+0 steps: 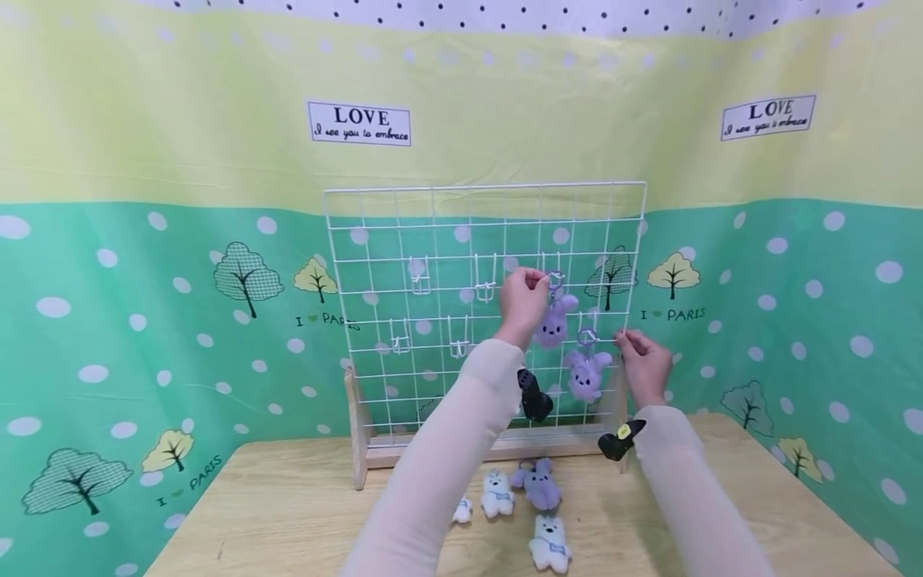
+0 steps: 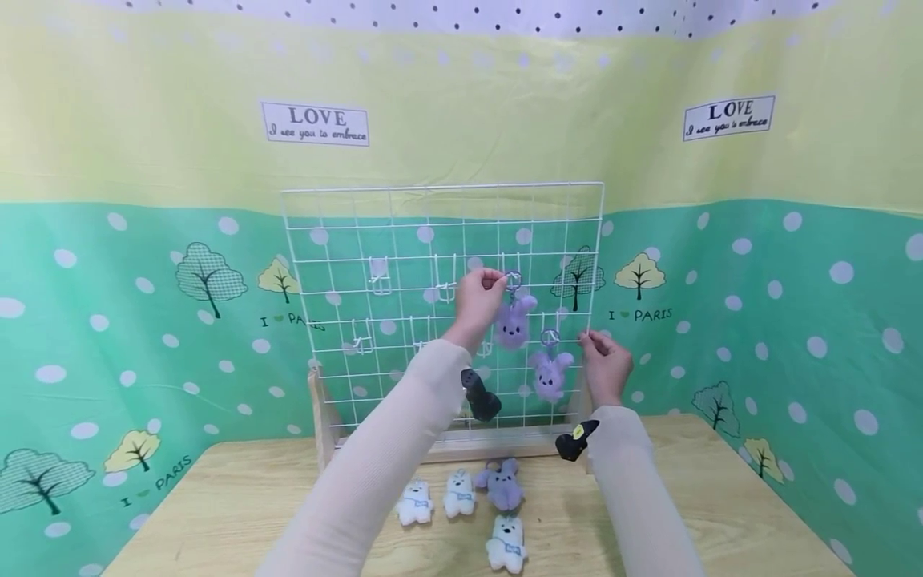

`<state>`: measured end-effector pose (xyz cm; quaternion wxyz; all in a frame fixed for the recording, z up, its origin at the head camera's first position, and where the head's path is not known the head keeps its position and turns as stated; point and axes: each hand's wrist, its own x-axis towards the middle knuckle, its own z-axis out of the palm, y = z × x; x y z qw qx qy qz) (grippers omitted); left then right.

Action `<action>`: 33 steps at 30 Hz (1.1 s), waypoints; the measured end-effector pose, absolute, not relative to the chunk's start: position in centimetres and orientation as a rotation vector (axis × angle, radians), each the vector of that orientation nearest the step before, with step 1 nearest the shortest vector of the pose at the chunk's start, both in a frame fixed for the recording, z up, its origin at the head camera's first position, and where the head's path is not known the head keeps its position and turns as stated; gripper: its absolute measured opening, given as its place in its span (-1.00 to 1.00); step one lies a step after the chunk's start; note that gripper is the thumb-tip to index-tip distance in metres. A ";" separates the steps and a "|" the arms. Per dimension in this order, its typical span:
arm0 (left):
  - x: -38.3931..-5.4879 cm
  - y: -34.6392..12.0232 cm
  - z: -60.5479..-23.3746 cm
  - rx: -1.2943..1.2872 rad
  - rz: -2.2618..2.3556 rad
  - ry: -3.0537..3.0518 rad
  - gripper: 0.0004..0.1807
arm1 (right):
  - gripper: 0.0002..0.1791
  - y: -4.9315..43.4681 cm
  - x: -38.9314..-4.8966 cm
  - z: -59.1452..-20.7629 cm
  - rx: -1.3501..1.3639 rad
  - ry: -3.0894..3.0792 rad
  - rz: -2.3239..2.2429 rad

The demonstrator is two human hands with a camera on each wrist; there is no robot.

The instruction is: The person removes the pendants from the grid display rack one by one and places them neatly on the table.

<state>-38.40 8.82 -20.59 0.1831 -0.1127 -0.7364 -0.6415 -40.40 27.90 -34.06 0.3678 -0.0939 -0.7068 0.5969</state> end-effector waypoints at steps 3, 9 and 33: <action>-38.3 8.8 -20.7 -0.347 -1.838 -2.052 -0.93 | -0.59 28.1 -40.5 -34.1 -0.243 -1.817 1.535; -38.1 8.3 -20.8 -0.429 -1.853 -2.011 -0.90 | -0.59 28.3 -40.6 -34.0 -0.252 -1.818 1.533; -35.7 7.5 -20.2 -0.577 -1.868 -1.945 -0.89 | -0.60 27.9 -40.0 -33.9 -0.219 -1.822 1.493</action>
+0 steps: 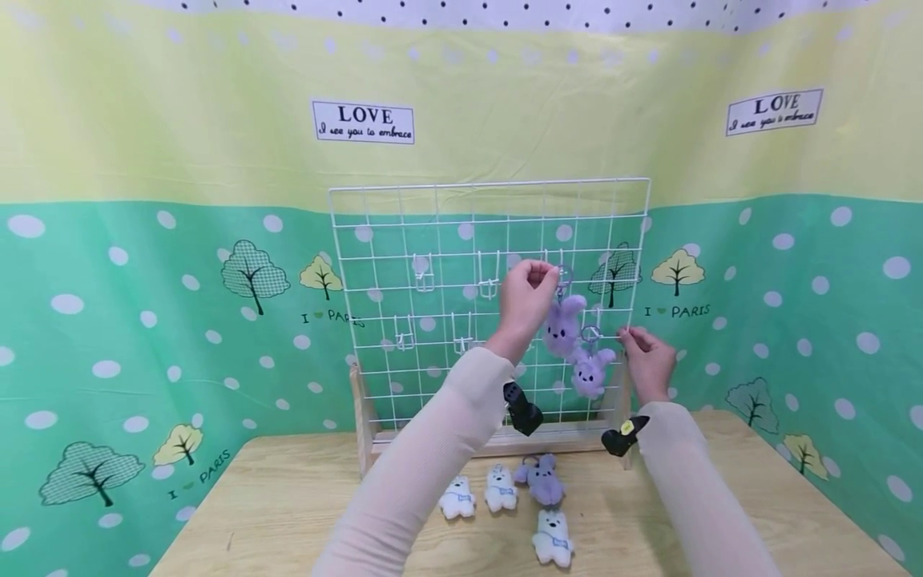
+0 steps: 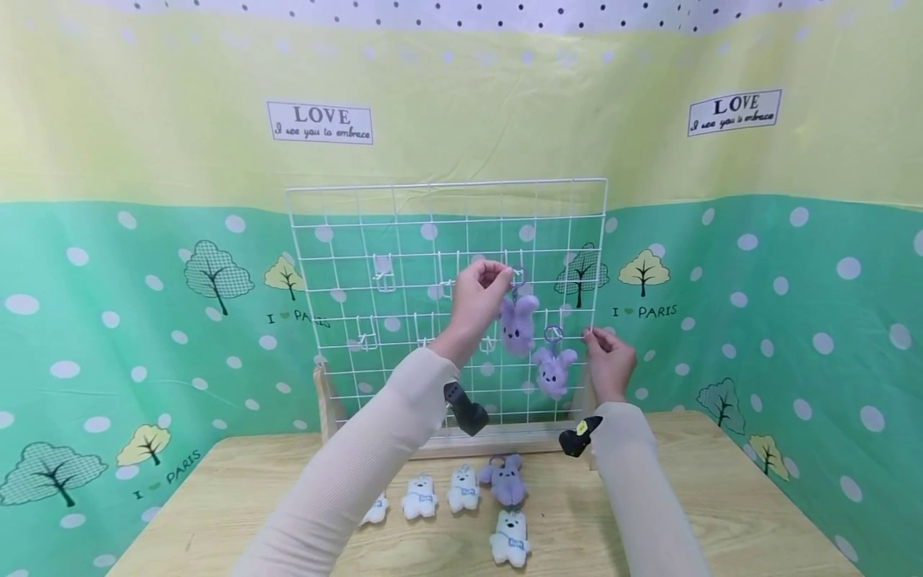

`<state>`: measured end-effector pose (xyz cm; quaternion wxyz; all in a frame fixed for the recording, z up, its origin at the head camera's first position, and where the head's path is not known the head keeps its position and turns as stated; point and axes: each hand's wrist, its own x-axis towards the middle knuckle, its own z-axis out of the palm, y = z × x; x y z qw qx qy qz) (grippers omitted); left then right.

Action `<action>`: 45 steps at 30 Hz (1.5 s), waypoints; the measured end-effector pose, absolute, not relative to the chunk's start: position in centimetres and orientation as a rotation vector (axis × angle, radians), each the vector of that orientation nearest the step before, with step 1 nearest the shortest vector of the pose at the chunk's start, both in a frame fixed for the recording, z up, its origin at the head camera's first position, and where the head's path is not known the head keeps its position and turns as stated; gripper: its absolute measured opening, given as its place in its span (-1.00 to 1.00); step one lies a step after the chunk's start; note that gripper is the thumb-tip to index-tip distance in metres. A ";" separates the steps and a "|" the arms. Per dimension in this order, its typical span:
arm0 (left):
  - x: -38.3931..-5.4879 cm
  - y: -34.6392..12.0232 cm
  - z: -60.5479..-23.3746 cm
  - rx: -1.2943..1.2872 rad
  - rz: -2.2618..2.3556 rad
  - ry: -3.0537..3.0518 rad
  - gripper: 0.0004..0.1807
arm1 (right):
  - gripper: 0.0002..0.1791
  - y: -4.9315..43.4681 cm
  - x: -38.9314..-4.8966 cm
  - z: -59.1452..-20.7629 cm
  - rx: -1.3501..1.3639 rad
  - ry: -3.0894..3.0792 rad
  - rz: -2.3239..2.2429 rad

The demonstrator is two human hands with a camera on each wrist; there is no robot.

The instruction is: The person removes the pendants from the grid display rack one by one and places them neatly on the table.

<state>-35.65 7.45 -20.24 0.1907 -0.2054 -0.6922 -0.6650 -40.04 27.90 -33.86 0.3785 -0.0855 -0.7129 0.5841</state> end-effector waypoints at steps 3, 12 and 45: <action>-35.3 7.0 -20.4 -0.595 -1.869 -1.934 -0.89 | -0.60 27.9 -40.2 -33.9 -0.213 -1.820 1.487; -33.7 4.9 -21.4 -0.637 -1.897 -1.930 -0.90 | -0.59 27.8 -40.2 -33.9 -0.238 -1.829 1.499; -28.2 -4.2 -31.5 -0.611 -1.949 -2.155 -0.80 | -0.62 27.8 -40.1 -34.0 -0.227 -1.807 1.506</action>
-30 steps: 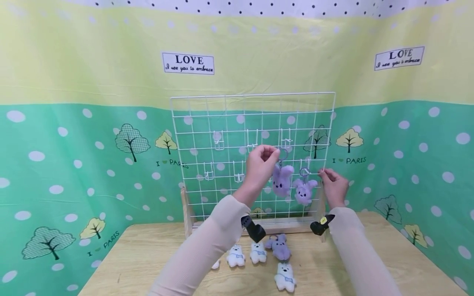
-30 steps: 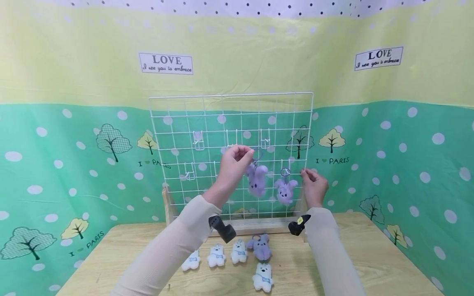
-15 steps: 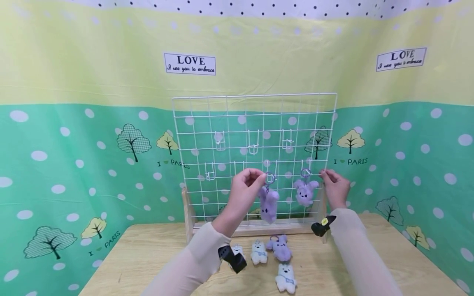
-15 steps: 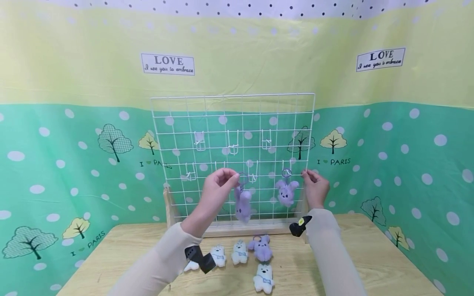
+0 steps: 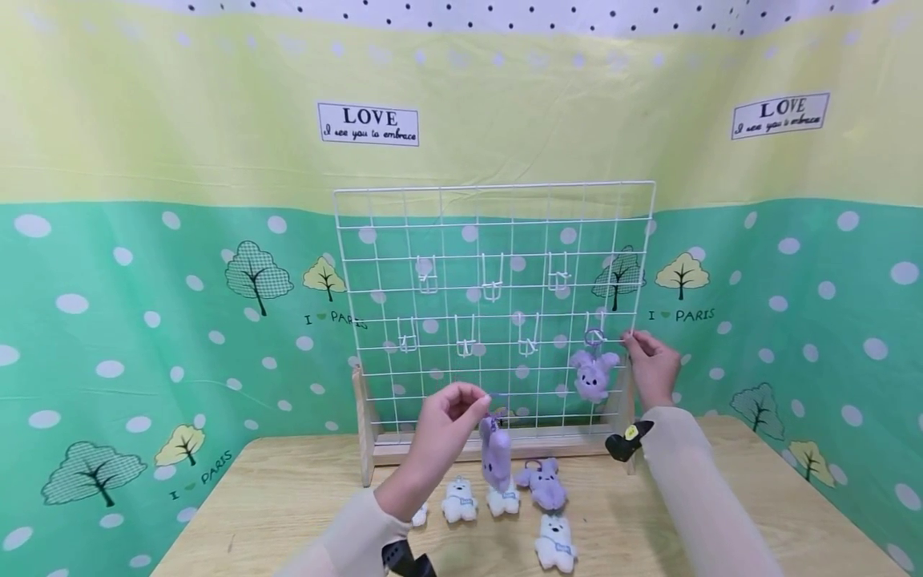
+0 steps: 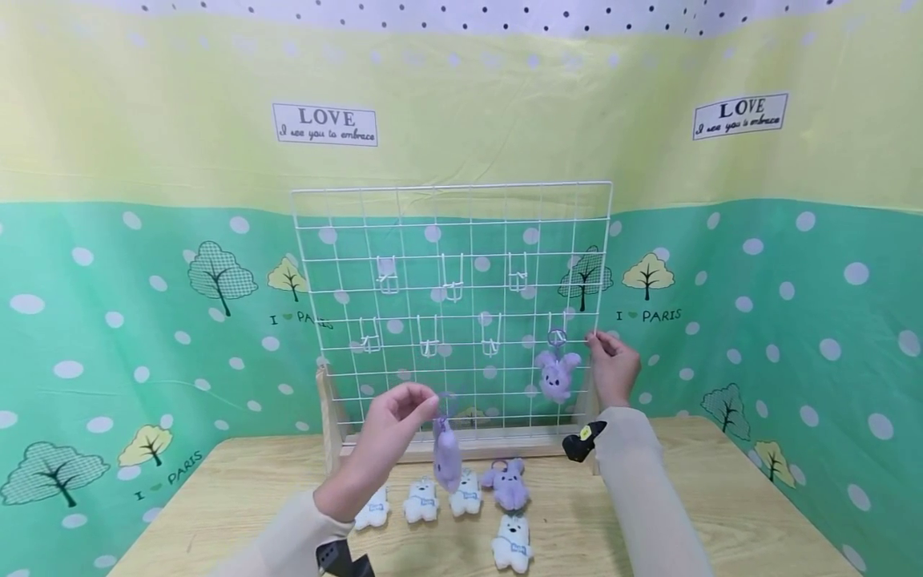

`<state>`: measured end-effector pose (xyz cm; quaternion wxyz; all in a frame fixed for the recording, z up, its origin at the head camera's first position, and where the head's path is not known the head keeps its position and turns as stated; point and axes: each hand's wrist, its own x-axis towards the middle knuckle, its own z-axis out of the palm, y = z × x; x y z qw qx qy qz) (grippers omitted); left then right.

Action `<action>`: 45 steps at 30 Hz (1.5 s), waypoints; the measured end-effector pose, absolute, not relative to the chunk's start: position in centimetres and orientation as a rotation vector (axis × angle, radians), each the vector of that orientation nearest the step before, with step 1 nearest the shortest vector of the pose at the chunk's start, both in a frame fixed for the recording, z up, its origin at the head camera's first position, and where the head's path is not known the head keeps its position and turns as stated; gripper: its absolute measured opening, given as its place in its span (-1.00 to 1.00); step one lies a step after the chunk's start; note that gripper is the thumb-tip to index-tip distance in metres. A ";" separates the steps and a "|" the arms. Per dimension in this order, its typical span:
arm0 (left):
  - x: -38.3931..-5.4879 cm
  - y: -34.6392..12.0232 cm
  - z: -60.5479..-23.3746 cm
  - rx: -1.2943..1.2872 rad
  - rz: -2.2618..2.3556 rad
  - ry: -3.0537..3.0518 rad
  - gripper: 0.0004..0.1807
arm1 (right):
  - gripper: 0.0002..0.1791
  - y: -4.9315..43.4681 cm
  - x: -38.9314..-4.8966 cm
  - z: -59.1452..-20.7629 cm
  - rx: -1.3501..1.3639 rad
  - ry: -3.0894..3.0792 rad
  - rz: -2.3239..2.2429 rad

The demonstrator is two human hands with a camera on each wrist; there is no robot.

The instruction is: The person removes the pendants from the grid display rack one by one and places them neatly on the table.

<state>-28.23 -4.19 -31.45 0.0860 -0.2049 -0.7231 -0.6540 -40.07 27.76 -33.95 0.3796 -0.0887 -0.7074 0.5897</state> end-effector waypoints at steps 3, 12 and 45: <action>-27.8 -4.8 -32.4 -0.613 -1.948 -2.172 -0.79 | -0.62 27.8 -40.1 -33.9 -0.227 -1.804 1.500; -25.9 -5.8 -35.0 -0.647 -1.956 -2.246 -0.79 | -0.60 27.8 -40.1 -33.9 -0.236 -1.803 1.514; -27.9 -4.3 -43.9 -0.820 -1.979 -2.376 -0.89 | -0.61 27.9 -40.2 -33.9 -0.238 -1.829 1.498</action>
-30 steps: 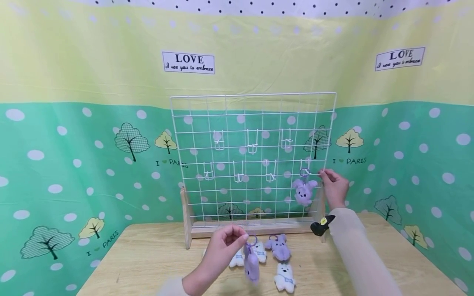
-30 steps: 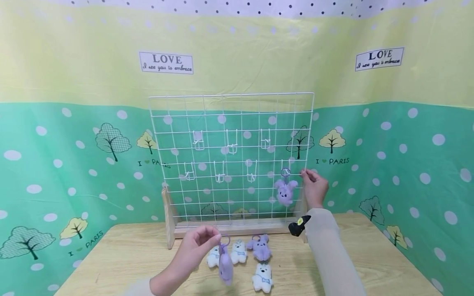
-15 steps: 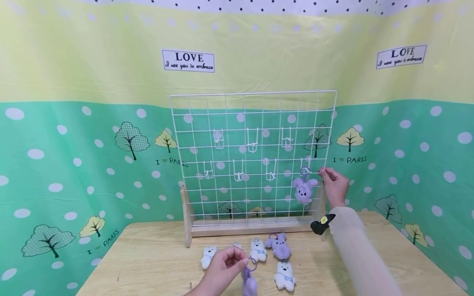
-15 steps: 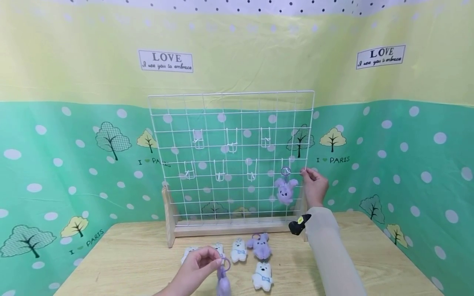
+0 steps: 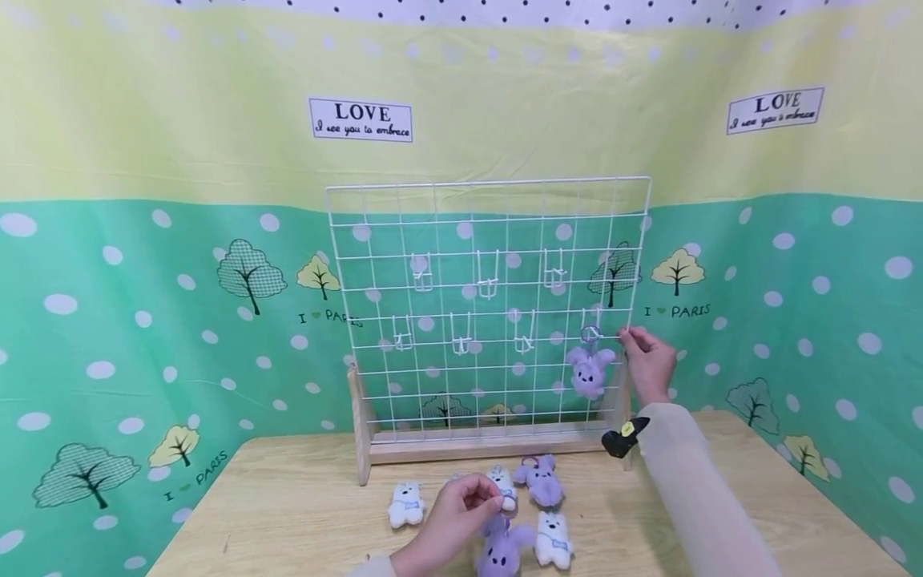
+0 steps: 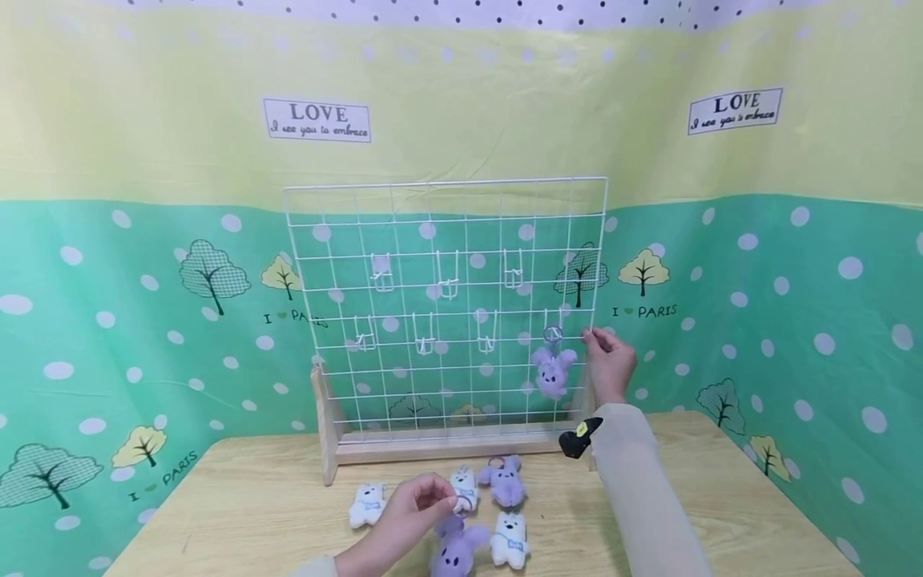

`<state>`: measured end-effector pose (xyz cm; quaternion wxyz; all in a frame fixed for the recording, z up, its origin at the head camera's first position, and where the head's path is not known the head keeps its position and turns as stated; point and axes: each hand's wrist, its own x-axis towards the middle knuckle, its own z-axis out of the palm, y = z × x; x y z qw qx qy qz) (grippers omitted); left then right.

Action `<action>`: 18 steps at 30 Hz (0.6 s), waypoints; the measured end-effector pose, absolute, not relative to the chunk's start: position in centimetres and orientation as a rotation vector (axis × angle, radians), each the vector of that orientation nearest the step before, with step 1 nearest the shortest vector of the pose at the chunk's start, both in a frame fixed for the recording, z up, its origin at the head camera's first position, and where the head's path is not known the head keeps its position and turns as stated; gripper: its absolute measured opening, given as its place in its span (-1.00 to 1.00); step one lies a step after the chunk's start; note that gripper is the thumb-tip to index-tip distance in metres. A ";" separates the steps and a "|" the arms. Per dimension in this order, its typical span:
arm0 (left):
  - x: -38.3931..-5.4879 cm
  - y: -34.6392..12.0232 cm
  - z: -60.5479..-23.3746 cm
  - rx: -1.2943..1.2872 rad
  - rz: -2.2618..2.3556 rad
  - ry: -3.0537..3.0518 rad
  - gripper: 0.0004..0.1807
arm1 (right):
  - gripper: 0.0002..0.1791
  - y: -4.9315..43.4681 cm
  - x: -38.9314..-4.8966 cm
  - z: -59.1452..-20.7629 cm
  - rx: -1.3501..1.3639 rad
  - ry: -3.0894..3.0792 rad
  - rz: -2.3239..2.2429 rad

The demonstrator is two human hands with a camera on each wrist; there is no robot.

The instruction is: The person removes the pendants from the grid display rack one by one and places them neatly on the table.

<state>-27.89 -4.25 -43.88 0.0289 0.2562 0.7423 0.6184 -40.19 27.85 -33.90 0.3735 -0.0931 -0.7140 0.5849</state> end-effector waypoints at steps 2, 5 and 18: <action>-28.4 -4.1 -44.2 0.790 1.907 2.310 -0.90 | -0.61 27.9 -40.1 -33.9 -0.231 -1.828 1.491; -28.9 -4.1 -44.7 0.740 1.914 2.354 -0.93 | -0.62 27.8 -40.1 -33.9 -0.222 -1.826 1.492; -29.8 -4.2 -44.7 0.561 1.862 2.552 -0.95 | -0.62 27.9 -40.2 -33.9 -0.223 -1.818 1.525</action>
